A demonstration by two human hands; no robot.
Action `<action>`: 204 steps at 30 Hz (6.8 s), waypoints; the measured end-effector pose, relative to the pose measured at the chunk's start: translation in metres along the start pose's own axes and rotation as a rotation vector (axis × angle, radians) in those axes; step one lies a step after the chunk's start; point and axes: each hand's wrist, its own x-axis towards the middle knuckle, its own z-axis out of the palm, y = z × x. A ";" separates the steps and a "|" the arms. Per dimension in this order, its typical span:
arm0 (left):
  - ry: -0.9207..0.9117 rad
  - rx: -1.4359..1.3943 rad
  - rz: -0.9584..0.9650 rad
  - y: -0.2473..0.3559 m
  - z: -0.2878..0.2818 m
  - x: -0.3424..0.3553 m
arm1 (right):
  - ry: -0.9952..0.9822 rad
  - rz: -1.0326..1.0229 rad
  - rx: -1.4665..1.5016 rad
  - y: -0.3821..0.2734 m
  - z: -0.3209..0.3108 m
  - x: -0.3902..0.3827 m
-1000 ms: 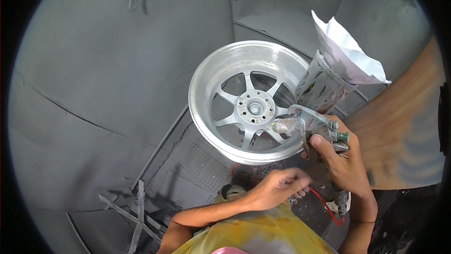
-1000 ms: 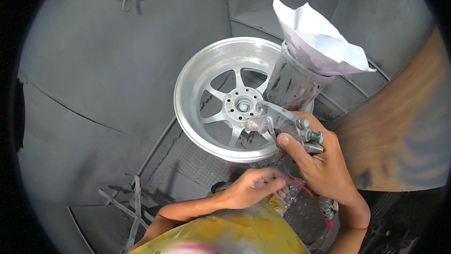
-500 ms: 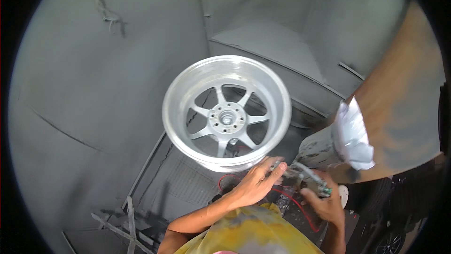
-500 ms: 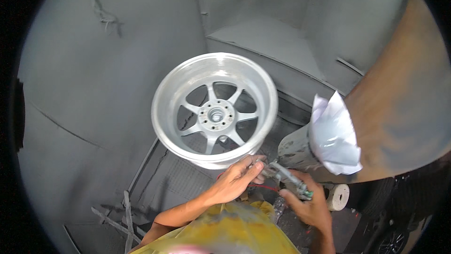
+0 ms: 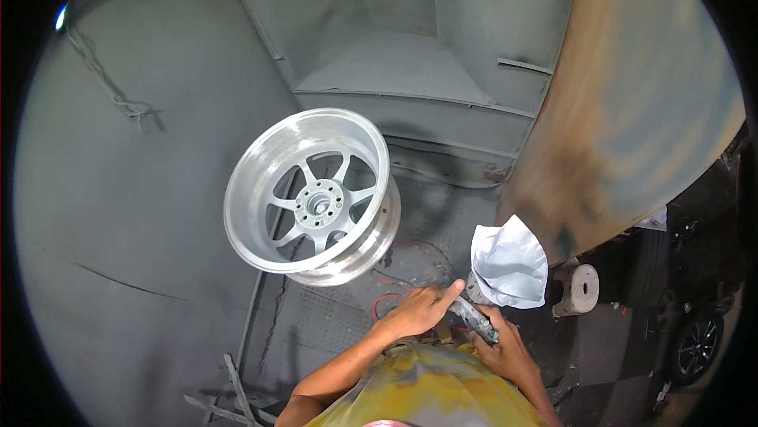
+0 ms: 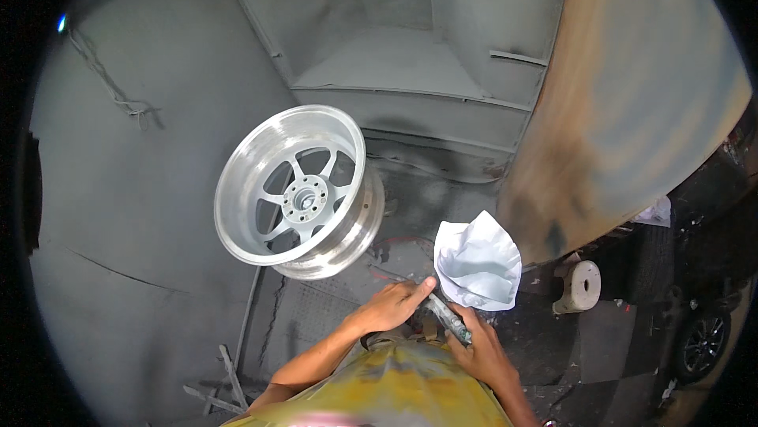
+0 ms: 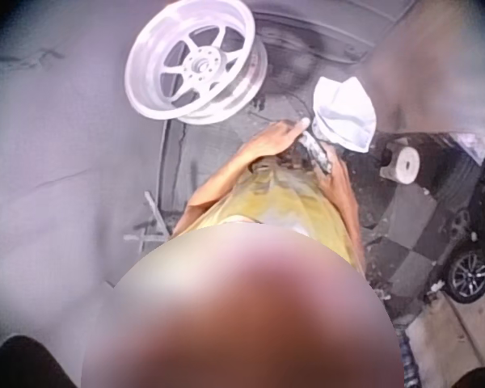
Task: Preparing paint and using a spray gun to coat a car wheel rim in a paint booth.
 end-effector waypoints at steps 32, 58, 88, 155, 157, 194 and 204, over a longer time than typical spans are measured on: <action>0.062 0.069 -0.057 0.002 0.034 0.004 | -0.071 -0.005 0.026 0.035 -0.007 0.020; 1.133 -0.535 -0.397 -0.292 -0.093 -0.094 | 0.446 -0.103 0.192 -0.156 -0.031 0.122; 1.236 -0.430 -0.162 -0.304 -0.134 -0.080 | 0.141 -0.104 0.020 -0.288 0.076 0.223; 1.024 -1.225 -0.061 -0.281 -0.113 -0.091 | -0.067 -0.054 0.117 -0.276 0.065 0.210; 1.029 -1.218 -0.067 -0.282 -0.117 -0.091 | -0.020 -0.094 0.107 -0.277 0.066 0.211; 0.554 -1.229 -0.085 -0.251 -0.061 -0.062 | -0.244 0.070 0.046 -0.259 0.038 0.216; 0.596 -1.225 -0.061 -0.263 -0.063 -0.069 | -0.110 -0.004 0.080 -0.260 0.047 0.217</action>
